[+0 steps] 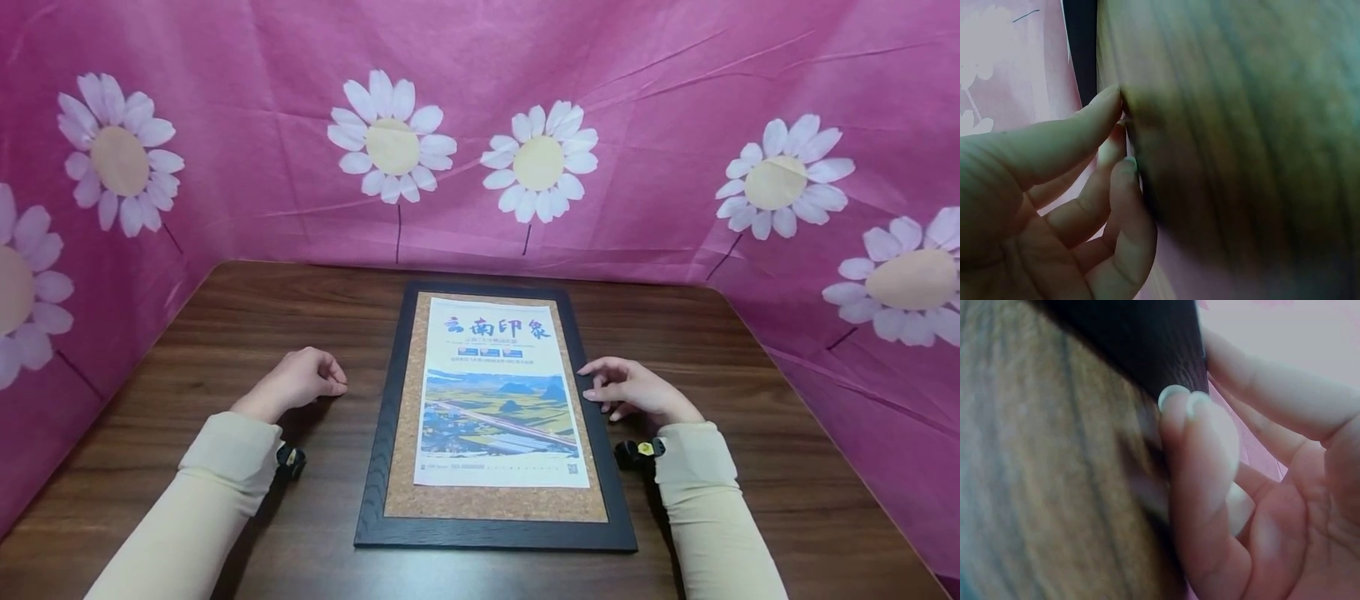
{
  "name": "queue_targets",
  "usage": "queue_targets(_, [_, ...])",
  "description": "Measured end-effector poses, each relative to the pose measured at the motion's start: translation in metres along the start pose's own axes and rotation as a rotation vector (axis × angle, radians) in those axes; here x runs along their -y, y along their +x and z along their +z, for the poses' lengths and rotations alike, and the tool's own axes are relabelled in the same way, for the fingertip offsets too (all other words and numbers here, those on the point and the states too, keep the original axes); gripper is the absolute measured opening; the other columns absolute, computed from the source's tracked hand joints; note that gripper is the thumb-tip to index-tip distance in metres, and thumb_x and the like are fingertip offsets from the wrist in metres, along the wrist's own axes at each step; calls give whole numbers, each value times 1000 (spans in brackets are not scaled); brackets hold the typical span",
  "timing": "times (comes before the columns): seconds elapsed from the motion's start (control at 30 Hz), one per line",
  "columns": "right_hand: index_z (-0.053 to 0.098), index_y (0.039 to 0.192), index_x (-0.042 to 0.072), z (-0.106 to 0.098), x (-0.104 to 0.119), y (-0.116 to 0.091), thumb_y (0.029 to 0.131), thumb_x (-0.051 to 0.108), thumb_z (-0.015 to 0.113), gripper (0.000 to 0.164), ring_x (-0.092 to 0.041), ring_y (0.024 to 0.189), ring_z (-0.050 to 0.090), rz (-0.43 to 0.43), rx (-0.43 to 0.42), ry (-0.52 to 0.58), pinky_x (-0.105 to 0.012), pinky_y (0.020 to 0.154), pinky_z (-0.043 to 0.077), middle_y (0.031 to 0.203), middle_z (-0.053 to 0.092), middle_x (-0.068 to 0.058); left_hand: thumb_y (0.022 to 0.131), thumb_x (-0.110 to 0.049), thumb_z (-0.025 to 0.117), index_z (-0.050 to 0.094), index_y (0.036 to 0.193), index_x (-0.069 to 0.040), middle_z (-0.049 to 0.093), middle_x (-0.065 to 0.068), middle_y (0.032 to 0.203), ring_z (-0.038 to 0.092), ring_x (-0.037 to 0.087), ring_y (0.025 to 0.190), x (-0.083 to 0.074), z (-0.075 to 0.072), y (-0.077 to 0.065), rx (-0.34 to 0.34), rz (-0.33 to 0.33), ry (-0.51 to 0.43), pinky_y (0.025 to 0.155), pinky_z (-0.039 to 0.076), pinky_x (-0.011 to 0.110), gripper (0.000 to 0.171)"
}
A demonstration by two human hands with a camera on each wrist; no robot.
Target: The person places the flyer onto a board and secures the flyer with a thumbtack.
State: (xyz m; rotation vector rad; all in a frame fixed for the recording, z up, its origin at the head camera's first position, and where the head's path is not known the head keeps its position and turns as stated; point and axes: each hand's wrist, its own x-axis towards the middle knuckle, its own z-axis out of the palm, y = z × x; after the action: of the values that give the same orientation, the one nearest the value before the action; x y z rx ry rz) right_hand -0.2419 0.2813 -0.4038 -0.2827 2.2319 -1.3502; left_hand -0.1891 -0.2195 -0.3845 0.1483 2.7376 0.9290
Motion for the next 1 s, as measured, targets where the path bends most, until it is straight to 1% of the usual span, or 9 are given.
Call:
queue_targets(0.13, [52,133,-2,0,-1,1,91,17,71,50,-15,70,58,-5,-3,-7,-32,58,55,90,55,-2,87,-12,73,72,83,-6,70,2,77,57,13,69,-6,-3,5,-4,26,49,64,46,28,7])
queue_targets(0.27, [52,132,-1,1,-2,1,91,17,71,49,-16,70,57,-7,-3,-10,-32,58,55,89,56,-1,89,-12,72,73,86,-6,72,4,84,63,14,74,-17,-6,16,7,25,28,69,50,30,7])
queue_targets(0.37, [53,132,0,1,-3,1,91,17,71,48,-15,70,57,0,-4,-8,-31,57,55,87,56,-1,91,-11,70,72,91,-4,73,9,88,68,16,73,-29,-5,25,0,6,-26,69,55,32,8])
queue_targets(0.5, [52,132,-1,0,-3,1,91,17,71,49,-15,70,57,-7,4,-9,-31,57,55,88,56,-2,93,-11,69,72,96,-2,73,12,91,67,17,75,-47,-4,36,-47,-10,-96,68,55,31,11])
queue_targets(0.63, [51,133,-3,0,-2,0,91,16,70,50,-15,70,58,-16,12,-6,-31,57,55,89,55,-3,94,-12,68,72,103,0,74,13,93,66,15,75,-67,-2,51,-67,-25,-185,66,56,27,17])
queue_targets(0.73, [51,133,-2,-1,-2,-1,91,16,70,49,-15,71,58,-11,15,-7,-31,57,55,90,54,-3,94,-12,67,71,108,3,74,15,92,64,12,70,-82,0,65,-65,-20,-248,63,55,24,21])
queue_targets(0.8, [51,133,-2,-1,-2,-1,92,16,70,49,-16,72,58,-15,22,-15,-32,58,56,91,54,-3,94,-11,66,70,110,4,73,18,93,62,11,67,-93,2,74,-53,-12,-306,62,54,24,22])
queue_targets(0.87, [52,132,-1,-1,-2,-1,92,17,70,47,-16,72,59,-9,21,-17,-32,58,56,92,54,-2,95,-11,65,69,112,5,73,21,97,62,11,66,-102,6,83,-38,-1,-354,63,55,26,23])
queue_targets(1.0, [52,131,-1,0,-1,-1,92,17,69,46,-16,72,59,-9,22,-17,-32,58,55,92,55,-3,95,-12,65,69,113,3,72,22,109,63,11,70,-119,16,101,-6,-10,-450,66,54,28,23])
